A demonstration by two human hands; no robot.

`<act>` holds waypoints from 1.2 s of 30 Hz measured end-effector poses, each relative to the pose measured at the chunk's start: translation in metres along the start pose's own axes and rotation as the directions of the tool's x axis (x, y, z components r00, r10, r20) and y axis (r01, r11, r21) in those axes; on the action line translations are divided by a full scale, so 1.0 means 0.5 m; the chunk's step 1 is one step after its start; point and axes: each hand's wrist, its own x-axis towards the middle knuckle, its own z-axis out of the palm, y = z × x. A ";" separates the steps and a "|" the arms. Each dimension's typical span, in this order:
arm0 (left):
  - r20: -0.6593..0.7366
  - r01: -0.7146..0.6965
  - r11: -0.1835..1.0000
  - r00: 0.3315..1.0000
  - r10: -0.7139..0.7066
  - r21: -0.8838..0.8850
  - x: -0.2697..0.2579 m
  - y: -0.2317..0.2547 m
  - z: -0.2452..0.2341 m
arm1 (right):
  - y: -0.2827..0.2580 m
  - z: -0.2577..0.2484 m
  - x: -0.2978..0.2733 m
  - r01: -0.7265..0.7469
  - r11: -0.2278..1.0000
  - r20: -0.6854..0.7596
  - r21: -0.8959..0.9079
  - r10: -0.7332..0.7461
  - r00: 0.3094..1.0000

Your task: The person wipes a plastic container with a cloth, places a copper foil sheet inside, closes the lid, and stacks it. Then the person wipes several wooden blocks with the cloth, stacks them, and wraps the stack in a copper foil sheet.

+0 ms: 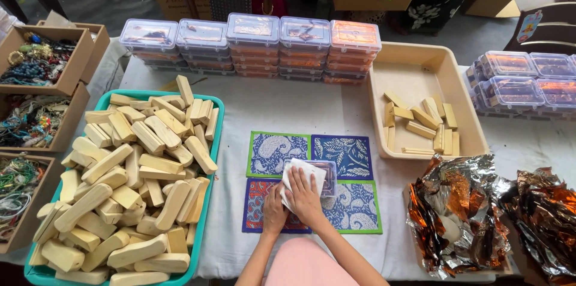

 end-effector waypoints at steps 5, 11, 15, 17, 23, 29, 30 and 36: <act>0.008 -0.019 1.000 1.000 0.019 0.017 0.009 0.012 -0.012 | 0.066 -0.016 -0.066 -0.038 0.999 0.052 0.007 0.038 0.998; 0.011 -0.006 1.000 1.000 0.006 -0.013 0.013 0.021 -0.015 | 0.138 0.000 -0.032 -0.180 0.983 0.069 0.023 0.178 0.982; 0.031 0.004 1.000 1.000 -0.004 -0.002 0.009 0.013 -0.008 | 0.138 0.048 0.022 -0.167 0.985 0.108 -0.044 0.170 0.979; 0.046 0.004 1.000 0.999 -0.003 -0.007 0.014 0.015 -0.009 | 0.118 0.060 0.037 -0.155 0.986 0.111 -0.053 0.160 0.981; 0.008 -0.040 0.999 0.999 0.040 -0.019 0.014 0.028 -0.029 | 0.036 0.005 0.018 -0.042 0.997 0.082 0.063 0.036 0.996; 0.025 -0.021 1.000 0.999 0.021 -0.010 0.014 0.026 -0.026 | 0.074 -0.035 -0.060 0.038 0.943 -0.018 0.331 -0.034 0.999; 0.021 -0.020 1.000 1.000 0.020 -0.011 0.016 0.024 -0.023 | 0.098 -0.023 -0.077 0.051 0.947 -0.049 0.316 -0.037 0.998; 0.010 -0.039 0.999 0.999 0.039 -0.009 0.012 0.021 -0.017 | 0.217 -0.049 -0.121 -0.104 0.946 -0.014 0.306 0.113 0.993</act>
